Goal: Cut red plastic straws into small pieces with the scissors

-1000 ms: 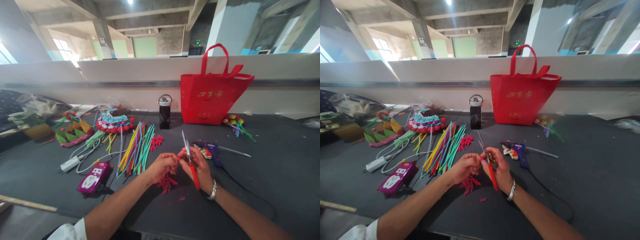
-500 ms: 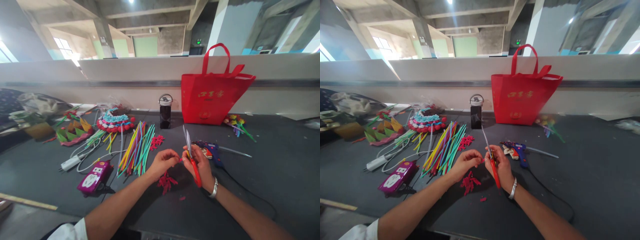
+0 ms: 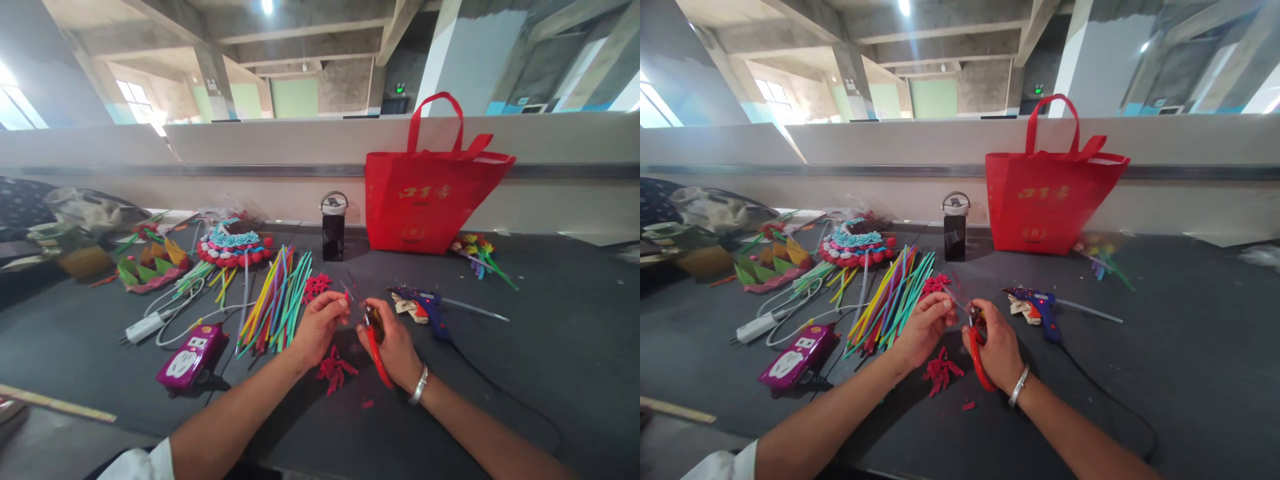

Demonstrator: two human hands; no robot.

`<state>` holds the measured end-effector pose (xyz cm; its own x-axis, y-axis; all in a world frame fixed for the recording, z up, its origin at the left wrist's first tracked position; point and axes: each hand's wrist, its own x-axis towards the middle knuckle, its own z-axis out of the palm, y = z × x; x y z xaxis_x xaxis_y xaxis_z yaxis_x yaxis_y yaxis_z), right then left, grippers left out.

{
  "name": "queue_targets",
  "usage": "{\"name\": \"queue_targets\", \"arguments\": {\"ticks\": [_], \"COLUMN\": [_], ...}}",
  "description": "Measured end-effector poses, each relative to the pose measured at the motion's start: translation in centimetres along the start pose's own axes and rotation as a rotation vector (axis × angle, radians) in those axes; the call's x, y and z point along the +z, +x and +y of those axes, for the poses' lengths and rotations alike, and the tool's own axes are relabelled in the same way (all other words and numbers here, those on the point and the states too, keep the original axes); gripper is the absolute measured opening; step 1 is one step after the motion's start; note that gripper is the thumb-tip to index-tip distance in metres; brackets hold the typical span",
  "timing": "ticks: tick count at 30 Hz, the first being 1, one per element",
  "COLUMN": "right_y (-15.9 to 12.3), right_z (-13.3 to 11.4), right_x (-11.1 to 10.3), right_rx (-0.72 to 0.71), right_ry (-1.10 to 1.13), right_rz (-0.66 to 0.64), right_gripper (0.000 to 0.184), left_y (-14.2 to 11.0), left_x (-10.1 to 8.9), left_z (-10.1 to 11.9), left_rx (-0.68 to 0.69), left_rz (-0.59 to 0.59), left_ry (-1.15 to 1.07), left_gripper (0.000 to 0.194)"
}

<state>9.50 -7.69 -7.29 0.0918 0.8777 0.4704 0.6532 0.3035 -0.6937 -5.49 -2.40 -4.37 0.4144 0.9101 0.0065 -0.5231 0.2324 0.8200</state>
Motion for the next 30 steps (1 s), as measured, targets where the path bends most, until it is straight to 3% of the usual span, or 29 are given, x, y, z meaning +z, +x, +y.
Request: {"name": "queue_targets", "arguments": {"ticks": [6,30], "right_y": [-0.2,-0.4], "right_z": [0.2,1.3], "right_x": [0.8,1.3], "right_rx": [-0.047,-0.088], "right_ry": [-0.134,-0.2], "right_rz": [0.01,0.042], "right_gripper": [0.041,0.04], "left_y": [-0.3,-0.3], "left_x": [0.2,0.1], "left_z": [-0.2,-0.8], "left_rx": [0.038,0.024], "left_rz": [0.005,0.015], "left_ry": [-0.013,-0.1], "left_gripper": [0.016,0.013]}}
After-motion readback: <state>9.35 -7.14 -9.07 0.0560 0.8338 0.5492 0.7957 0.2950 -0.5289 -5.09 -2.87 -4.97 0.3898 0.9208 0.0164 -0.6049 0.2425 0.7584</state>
